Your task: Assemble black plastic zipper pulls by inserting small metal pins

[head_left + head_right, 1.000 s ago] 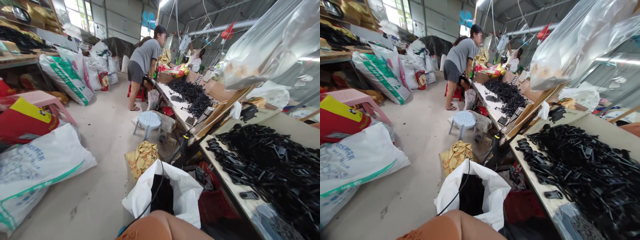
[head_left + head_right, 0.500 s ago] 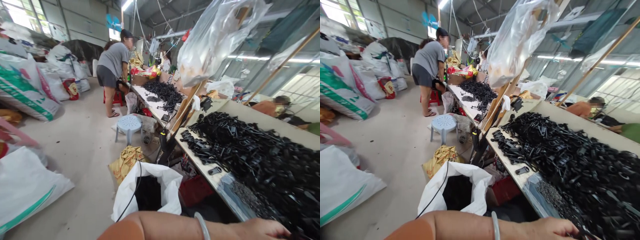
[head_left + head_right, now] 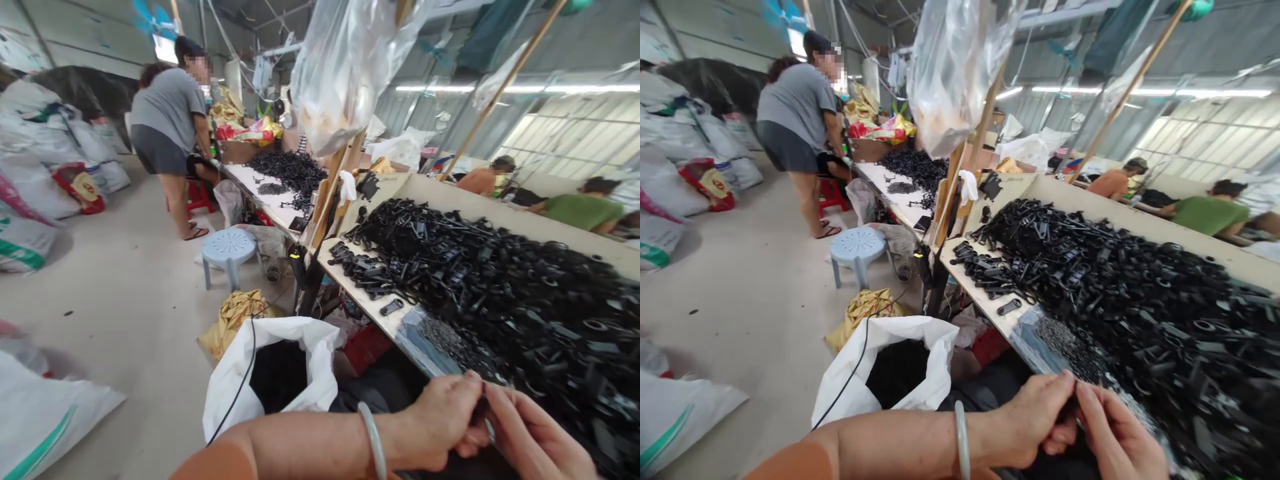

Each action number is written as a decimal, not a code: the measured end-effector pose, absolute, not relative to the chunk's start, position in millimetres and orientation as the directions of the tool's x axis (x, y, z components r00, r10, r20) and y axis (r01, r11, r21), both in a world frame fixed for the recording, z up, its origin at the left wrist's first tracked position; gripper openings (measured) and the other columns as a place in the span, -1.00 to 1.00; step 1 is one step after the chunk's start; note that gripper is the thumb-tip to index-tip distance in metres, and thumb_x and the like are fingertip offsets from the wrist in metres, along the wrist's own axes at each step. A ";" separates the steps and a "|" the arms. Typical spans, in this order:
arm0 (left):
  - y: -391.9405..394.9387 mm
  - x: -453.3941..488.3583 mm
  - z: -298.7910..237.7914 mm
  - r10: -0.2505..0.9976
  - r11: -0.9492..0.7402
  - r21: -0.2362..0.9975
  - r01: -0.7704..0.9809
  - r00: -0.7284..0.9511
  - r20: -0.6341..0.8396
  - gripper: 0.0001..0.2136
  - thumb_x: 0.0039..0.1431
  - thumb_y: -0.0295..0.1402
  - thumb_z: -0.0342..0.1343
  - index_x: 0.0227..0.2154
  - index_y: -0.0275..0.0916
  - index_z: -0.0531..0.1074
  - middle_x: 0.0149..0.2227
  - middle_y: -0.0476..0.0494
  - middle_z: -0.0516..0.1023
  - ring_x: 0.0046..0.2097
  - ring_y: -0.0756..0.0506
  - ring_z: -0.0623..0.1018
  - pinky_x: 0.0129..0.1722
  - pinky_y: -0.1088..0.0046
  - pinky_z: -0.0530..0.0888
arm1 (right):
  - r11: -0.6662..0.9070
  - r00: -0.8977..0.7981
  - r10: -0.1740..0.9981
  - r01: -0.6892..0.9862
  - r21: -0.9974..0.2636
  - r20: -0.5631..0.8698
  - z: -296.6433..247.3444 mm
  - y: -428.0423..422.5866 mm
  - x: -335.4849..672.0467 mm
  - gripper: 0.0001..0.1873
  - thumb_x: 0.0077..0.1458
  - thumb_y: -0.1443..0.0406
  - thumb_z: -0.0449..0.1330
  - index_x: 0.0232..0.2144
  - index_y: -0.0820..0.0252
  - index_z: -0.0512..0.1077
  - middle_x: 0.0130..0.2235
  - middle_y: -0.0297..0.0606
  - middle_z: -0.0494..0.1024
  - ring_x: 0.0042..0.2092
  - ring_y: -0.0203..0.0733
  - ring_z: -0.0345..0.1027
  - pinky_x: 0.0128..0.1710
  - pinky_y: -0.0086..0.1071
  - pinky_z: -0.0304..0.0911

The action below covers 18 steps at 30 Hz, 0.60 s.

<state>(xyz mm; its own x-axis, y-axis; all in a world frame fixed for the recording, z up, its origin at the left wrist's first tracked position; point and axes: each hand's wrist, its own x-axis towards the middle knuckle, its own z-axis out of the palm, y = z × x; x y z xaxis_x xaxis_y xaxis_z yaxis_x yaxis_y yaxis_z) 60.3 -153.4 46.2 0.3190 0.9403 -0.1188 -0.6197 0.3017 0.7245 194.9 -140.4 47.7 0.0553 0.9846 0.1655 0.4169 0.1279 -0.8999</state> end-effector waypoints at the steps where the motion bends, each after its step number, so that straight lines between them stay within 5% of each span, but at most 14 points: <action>1: -151.4 59.8 44.9 0.930 0.335 0.721 -0.607 0.337 -0.148 -0.51 0.21 0.21 -0.01 -0.43 -0.17 0.31 -0.71 0.17 0.19 -0.71 0.06 0.10 -0.70 0.49 0.01 | 0.070 0.044 0.995 0.353 -0.933 0.091 51.3 -143.1 189.7 -0.42 -0.18 -0.25 0.38 -0.42 0.10 0.57 -0.53 -0.28 0.55 -0.51 -0.12 0.41 -0.58 -0.39 0.36; 6: -139.6 54.1 32.4 0.833 0.522 0.671 -0.526 0.485 -0.267 -0.39 0.37 0.11 -0.40 -0.38 -0.24 0.39 -0.68 -0.02 0.37 -0.68 -0.02 0.26 -0.62 0.45 0.15 | -0.048 0.105 0.994 0.113 -0.992 -0.036 49.8 -143.7 187.4 -0.37 -0.30 -0.22 0.49 -0.47 0.20 0.57 -0.62 -0.33 0.41 -0.62 -0.29 0.18 -0.68 -0.45 0.09; 10: -138.1 51.5 24.6 0.786 0.586 0.640 -0.496 0.539 -0.303 -0.39 0.39 0.07 -0.33 -0.26 -0.33 0.48 -0.55 -0.13 0.52 -0.60 -0.04 0.42 -0.54 0.45 0.24 | -0.089 0.142 0.986 -0.006 -0.996 -0.089 41.2 -140.2 196.9 -0.36 -0.31 -0.21 0.51 -0.50 0.22 0.52 -0.65 -0.43 0.30 -0.65 -0.42 -0.02 -0.69 -0.50 -0.14; 18: -136.0 57.8 23.6 0.759 0.631 0.593 -0.500 0.559 -0.336 -0.46 0.45 -0.05 -0.30 -0.21 -0.32 0.51 -0.46 -0.14 0.55 -0.53 -0.04 0.48 -0.53 0.49 0.28 | -0.152 0.073 0.985 -0.079 -0.985 -0.158 31.5 -129.4 202.5 -0.37 -0.18 -0.23 0.44 -0.56 0.18 0.41 -0.67 -0.48 0.25 -0.67 -0.42 -0.02 -0.67 -0.49 -0.20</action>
